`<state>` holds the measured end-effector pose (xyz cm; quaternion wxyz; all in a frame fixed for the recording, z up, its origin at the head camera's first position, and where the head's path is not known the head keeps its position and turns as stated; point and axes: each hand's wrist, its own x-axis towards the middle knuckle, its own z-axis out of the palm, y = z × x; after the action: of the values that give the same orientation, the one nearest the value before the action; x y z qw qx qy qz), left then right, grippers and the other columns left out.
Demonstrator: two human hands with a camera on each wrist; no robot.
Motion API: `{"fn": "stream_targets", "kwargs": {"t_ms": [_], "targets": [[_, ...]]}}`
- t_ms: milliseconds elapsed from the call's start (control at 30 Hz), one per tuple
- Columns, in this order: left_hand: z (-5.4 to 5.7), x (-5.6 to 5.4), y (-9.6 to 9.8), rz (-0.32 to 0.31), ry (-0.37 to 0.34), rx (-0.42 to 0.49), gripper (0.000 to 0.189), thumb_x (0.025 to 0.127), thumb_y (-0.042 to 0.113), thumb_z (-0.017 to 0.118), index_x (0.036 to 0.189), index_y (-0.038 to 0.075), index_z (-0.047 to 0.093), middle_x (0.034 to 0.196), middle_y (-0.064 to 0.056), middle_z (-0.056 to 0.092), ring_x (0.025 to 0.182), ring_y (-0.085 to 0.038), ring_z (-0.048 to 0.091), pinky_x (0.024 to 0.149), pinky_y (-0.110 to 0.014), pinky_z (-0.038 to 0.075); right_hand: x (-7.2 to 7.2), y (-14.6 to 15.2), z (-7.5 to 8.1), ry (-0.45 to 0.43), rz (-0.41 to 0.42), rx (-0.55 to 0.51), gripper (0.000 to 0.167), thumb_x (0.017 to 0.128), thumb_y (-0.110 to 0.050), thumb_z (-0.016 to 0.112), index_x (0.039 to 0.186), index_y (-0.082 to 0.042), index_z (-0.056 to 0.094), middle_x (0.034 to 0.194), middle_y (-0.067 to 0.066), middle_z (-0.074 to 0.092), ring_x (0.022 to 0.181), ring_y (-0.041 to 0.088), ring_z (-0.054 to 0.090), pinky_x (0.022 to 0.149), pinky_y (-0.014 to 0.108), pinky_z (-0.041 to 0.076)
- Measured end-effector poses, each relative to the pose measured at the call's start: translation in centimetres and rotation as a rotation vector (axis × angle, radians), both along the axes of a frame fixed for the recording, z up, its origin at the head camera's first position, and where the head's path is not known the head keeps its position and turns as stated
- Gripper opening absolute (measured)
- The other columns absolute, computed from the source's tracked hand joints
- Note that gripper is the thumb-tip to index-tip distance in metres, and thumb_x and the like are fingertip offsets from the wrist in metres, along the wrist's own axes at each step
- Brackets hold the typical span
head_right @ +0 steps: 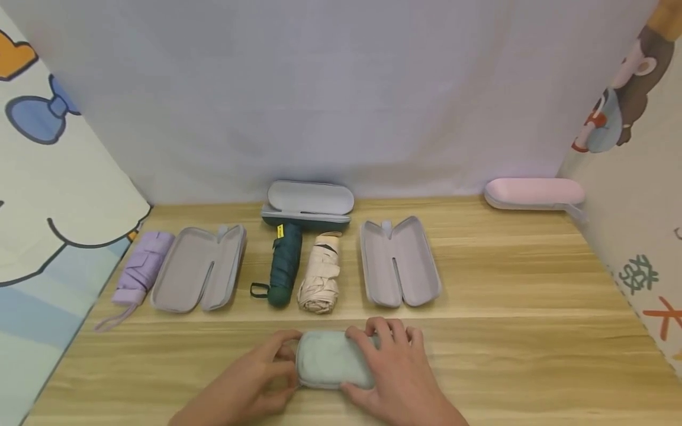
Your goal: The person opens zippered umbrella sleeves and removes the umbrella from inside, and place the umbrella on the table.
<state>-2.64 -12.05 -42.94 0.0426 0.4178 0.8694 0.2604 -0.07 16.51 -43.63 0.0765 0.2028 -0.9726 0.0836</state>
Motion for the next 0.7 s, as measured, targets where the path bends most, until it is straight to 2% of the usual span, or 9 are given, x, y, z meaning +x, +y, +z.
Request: {"fn": "stream_targets", "kwargs": {"t_ms": [167,400,533,700], "targets": [[-0.2,0.2,0.6,0.030,0.028,-0.001,0.016,0.082,0.011,0.082,0.086,0.022,0.070,0.145,-0.016,0.053,0.107,-0.013,0.065,0.087,-0.033,0.058,0.0,-0.2,-0.1,0.026,-0.020,-0.017,0.077,0.073,-0.071,0.082,0.135,-0.031,0.060,0.117,-0.002,0.055,0.105,0.022,0.053,0.077,0.034,0.033],[-0.9,0.3,1.3,0.101,0.183,0.045,0.020,0.076,0.013,0.083,0.080,0.023,0.067,0.147,-0.017,0.052,0.124,-0.023,0.061,0.097,-0.041,0.057,0.1,-0.7,-0.3,0.027,-0.085,-0.052,0.079,0.071,-0.073,0.082,0.133,-0.029,0.062,0.115,0.000,0.056,0.101,0.022,0.052,0.076,0.033,0.033],[-0.6,0.2,1.6,0.096,0.186,0.029,0.021,0.074,0.013,0.084,0.078,0.023,0.066,0.147,-0.017,0.052,0.123,-0.022,0.061,0.098,-0.041,0.057,0.2,-0.7,-0.2,-0.001,-0.091,-0.035,0.079,0.073,-0.074,0.080,0.134,-0.029,0.061,0.116,-0.001,0.056,0.101,0.022,0.052,0.076,0.033,0.033],[-0.5,0.3,1.8,0.099,0.181,0.017,0.021,0.073,0.014,0.084,0.077,0.022,0.065,0.147,-0.018,0.052,0.124,-0.024,0.061,0.100,-0.042,0.057,0.0,0.2,0.3,-0.059,-0.003,-0.064,0.075,0.081,-0.073,0.074,0.139,-0.029,0.058,0.118,-0.004,0.053,0.106,0.017,0.051,0.079,0.033,0.036]]}}
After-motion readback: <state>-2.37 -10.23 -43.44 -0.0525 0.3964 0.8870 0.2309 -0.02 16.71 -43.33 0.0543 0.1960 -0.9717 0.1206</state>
